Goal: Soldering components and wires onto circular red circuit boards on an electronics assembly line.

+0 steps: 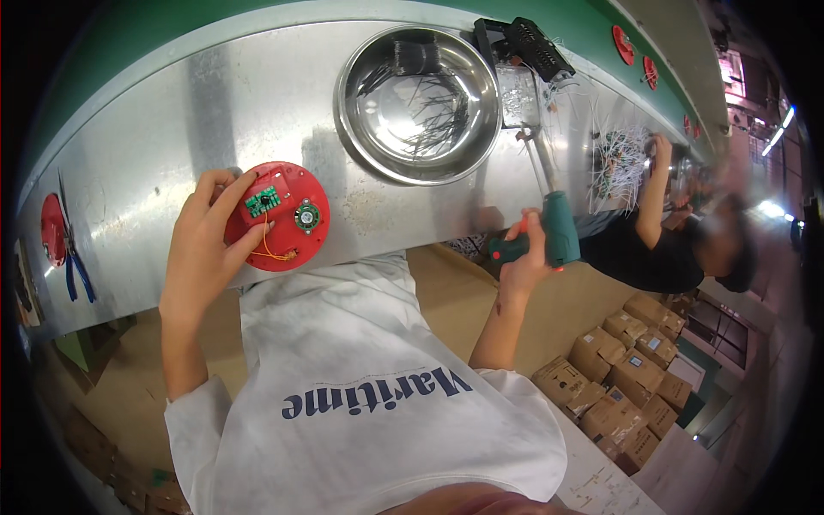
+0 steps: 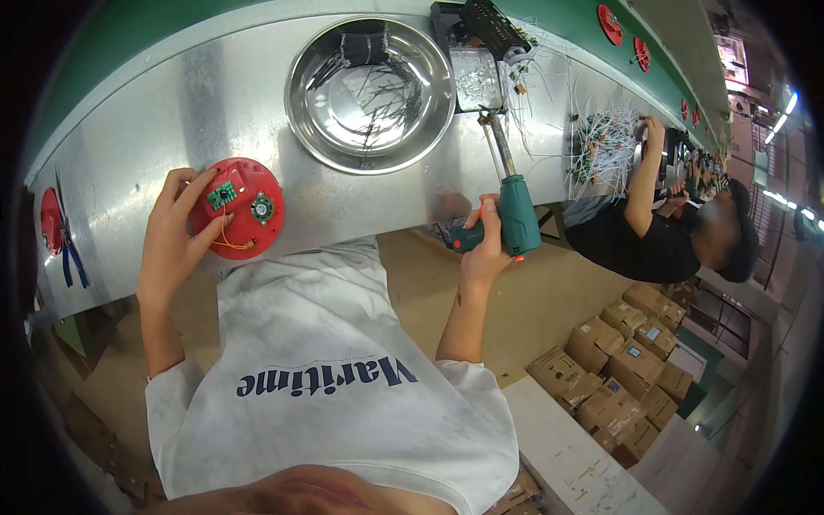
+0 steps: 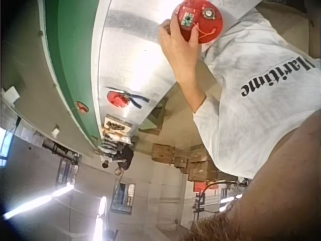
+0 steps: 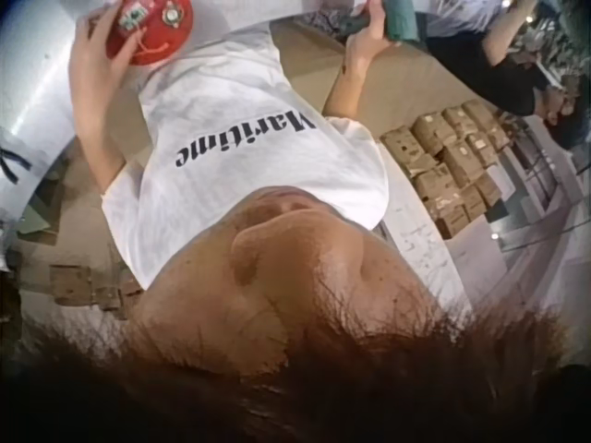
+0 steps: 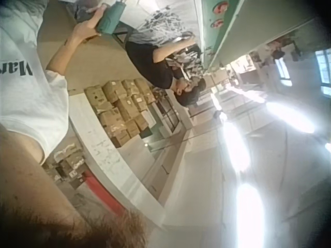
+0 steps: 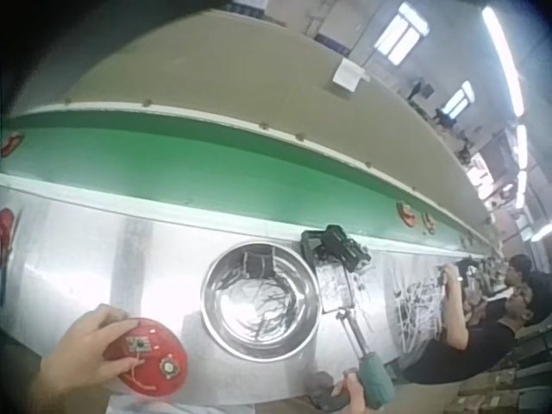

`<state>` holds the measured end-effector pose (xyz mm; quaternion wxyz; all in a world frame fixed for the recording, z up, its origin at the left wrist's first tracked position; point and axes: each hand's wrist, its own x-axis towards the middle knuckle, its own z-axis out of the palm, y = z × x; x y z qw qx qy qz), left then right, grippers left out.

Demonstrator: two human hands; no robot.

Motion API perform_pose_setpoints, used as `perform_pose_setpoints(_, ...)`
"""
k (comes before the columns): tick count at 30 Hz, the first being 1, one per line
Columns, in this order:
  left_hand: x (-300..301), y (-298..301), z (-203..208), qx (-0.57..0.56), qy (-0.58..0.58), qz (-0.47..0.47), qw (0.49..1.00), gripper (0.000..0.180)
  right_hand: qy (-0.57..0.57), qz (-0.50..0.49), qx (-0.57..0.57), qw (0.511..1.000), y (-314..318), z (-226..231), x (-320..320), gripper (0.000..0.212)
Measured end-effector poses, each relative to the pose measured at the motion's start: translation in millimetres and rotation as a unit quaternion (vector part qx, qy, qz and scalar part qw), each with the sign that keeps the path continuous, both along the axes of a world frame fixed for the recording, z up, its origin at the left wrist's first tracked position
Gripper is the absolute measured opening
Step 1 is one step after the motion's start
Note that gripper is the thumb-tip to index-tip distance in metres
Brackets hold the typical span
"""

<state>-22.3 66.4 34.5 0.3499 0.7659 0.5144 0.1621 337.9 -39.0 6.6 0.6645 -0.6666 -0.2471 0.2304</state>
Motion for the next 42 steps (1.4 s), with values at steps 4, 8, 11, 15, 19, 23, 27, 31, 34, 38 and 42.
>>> perform_pose_setpoints(4, 1, 20, 1, 0.047, -0.015, 0.014, 0.999, 0.046, 0.000, -0.012, -0.016, 1.000, 0, 1, -2, 0.013)
perform_pose_setpoints(8, -8, 73, -11, 0.162, -0.011, 0.096, 0.982, 0.043, -0.013, -0.012, -0.028, 0.999, -6, 4, -1, 0.013)
perform_pose_setpoints(11, -17, 143, -32, 0.168, -0.052, 0.243, 0.954, 0.048, -0.006, -0.010, -0.020, 1.000, -9, 3, -4, 0.013)
perform_pose_setpoints(15, -15, 189, -32, 0.146, -0.078, 0.227, 0.960, 0.052, 0.031, -0.007, 0.025, 0.999, -14, 5, -7, 0.014)
perform_pose_setpoints(19, -9, 147, -33, 0.105, -0.143, 0.137, 0.975, 0.045, 0.137, 0.036, 0.060, 0.988, -24, 2, -9, 0.021)
perform_pose_setpoints(23, -30, 98, -40, 0.108, -0.126, 0.122, 0.979, 0.040, 0.277, 0.163, 0.055, 0.945, -29, -2, -27, 0.031)
perform_pose_setpoints(27, -46, 89, -43, 0.174, -0.094, 0.131, 0.971, 0.032, 0.309, 0.244, 0.027, 0.919, -30, -11, -52, 0.036)
perform_pose_setpoints(31, -106, 106, -48, 0.237, -0.012, 0.233, 0.943, 0.032, 0.316, 0.314, -0.019, 0.895, -20, -22, -68, 0.033)
perform_pose_setpoints(34, -185, 139, -51, 0.248, 0.048, 0.341, 0.906, 0.035, 0.318, 0.328, -0.030, 0.889, -24, -32, -72, 0.029)
perform_pose_setpoints(38, -278, 200, -61, 0.297, 0.145, 0.457, 0.826, 0.047, 0.284, 0.312, -0.019, 0.906, -18, -19, -78, 0.028)
perform_pose_setpoints(42, -341, 259, -71, 0.252, 0.256, 0.564, 0.743, 0.060, 0.278, 0.304, 0.004, 0.911, -18, -19, -85, 0.026)
